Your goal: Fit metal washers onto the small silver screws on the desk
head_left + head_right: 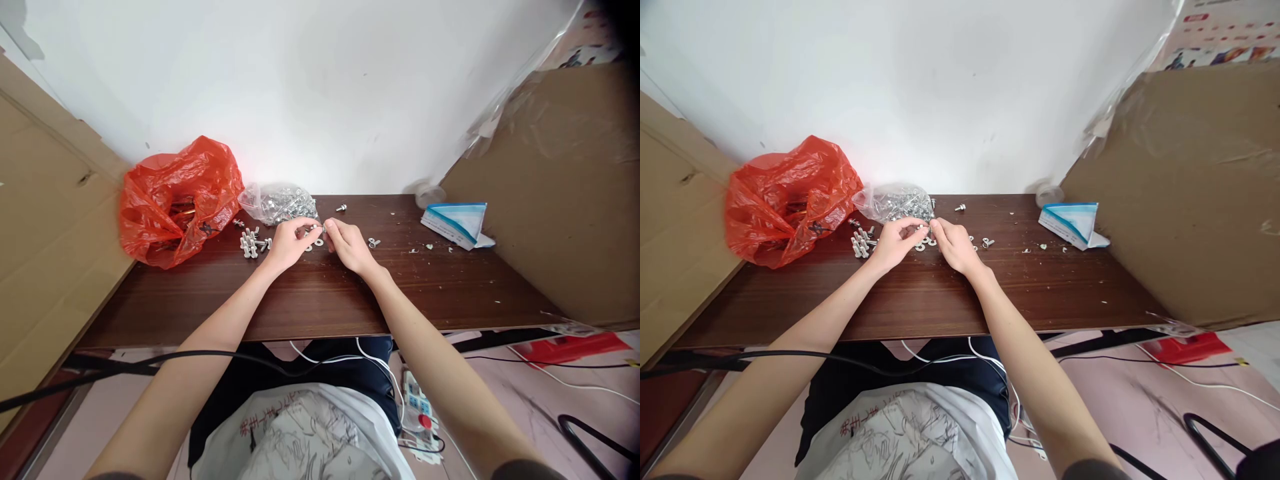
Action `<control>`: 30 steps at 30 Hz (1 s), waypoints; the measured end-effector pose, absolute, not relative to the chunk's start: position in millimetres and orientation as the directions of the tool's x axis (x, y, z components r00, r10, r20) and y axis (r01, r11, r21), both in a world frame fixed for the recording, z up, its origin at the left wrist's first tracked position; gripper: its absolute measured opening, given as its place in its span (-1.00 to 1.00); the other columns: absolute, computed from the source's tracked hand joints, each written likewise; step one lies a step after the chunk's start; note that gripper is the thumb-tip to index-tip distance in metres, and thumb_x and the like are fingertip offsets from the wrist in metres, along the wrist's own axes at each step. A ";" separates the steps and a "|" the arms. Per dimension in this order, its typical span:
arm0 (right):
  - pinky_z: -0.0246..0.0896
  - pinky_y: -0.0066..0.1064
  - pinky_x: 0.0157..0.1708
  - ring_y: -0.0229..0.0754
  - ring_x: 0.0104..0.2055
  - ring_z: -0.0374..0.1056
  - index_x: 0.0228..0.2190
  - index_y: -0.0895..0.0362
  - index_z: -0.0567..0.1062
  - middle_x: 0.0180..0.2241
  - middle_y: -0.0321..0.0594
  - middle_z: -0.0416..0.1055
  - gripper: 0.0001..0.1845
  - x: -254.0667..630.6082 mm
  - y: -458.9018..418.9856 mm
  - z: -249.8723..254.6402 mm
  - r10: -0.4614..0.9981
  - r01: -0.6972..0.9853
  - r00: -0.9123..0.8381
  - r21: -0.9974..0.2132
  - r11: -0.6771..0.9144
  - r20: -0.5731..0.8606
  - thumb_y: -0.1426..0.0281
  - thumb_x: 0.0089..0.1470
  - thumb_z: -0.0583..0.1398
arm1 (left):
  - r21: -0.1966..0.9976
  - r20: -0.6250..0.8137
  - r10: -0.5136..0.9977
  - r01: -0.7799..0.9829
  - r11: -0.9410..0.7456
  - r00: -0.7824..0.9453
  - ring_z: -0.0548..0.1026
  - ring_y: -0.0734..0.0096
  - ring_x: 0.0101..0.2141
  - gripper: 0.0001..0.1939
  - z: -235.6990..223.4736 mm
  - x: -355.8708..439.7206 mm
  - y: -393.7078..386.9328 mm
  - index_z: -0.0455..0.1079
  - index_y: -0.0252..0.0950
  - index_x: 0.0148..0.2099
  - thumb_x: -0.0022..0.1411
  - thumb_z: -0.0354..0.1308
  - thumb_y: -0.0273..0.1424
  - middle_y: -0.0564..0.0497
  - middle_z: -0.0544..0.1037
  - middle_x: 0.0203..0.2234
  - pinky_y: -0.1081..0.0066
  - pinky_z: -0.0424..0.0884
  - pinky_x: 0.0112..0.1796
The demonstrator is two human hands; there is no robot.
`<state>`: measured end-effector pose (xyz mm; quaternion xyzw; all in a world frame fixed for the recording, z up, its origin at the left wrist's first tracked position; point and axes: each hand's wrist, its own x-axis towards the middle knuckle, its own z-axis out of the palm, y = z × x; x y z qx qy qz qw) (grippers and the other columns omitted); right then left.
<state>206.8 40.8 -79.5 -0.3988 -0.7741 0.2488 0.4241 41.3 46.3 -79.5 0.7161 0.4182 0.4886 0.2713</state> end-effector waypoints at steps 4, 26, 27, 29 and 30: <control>0.07 -0.36 -0.37 -0.19 -0.50 0.21 -0.43 0.05 0.18 -0.58 -0.35 0.27 -0.63 207.5 40.1 -80.0 0.830 0.431 -0.350 -0.712 0.555 0.435 0.10 0.31 -0.12 | 0.832 0.453 0.881 0.291 -0.472 0.132 0.43 0.43 -0.45 -0.75 -80.6 41.1 47.8 0.51 -0.36 -0.23 0.12 0.18 -0.30 -0.04 0.56 -0.45 0.42 0.33 -0.38; 0.04 -0.37 -0.41 -0.18 -0.54 0.20 -0.41 0.05 0.20 -0.58 -0.33 0.28 -0.66 208.3 39.0 -79.1 0.830 0.525 -0.328 -0.644 0.557 0.451 0.13 0.30 -0.11 | 0.851 0.435 0.884 0.243 -0.465 0.170 0.45 0.43 -0.43 -0.74 -81.9 41.9 47.0 0.49 -0.37 -0.28 0.15 0.16 -0.25 -0.04 0.56 -0.45 0.42 0.37 -0.33; 0.04 -0.37 -0.42 -0.18 -0.54 0.21 -0.42 0.05 0.20 -0.58 -0.32 0.28 -0.66 208.4 39.1 -79.1 0.829 0.529 -0.329 -0.639 0.559 0.453 0.13 0.30 -0.11 | 0.847 0.439 0.882 0.248 -0.470 0.171 0.45 0.42 -0.43 -0.73 -81.8 41.8 47.0 0.49 -0.37 -0.27 0.15 0.16 -0.24 -0.04 0.56 -0.45 0.42 0.37 -0.33; 0.05 -0.37 -0.42 -0.18 -0.54 0.20 -0.45 0.05 0.19 -0.59 -0.32 0.27 -0.63 208.3 39.6 -79.4 0.824 0.532 -0.331 -0.630 0.566 0.460 0.12 0.30 -0.12 | 0.836 0.448 0.875 0.262 -0.483 0.183 0.45 0.42 -0.42 -0.73 -81.3 41.6 46.6 0.49 -0.36 -0.27 0.15 0.16 -0.24 -0.04 0.55 -0.45 0.42 0.36 -0.34; 0.05 -0.37 -0.43 -0.19 -0.54 0.19 -0.47 0.05 0.18 -0.60 -0.32 0.25 -0.61 208.2 40.0 -79.7 0.822 0.530 -0.329 -0.629 0.569 0.465 0.11 0.30 -0.13 | 0.829 0.454 0.871 0.268 -0.491 0.190 0.44 0.42 -0.43 -0.73 -81.0 41.6 46.4 0.49 -0.36 -0.27 0.15 0.16 -0.24 -0.04 0.55 -0.44 0.42 0.35 -0.35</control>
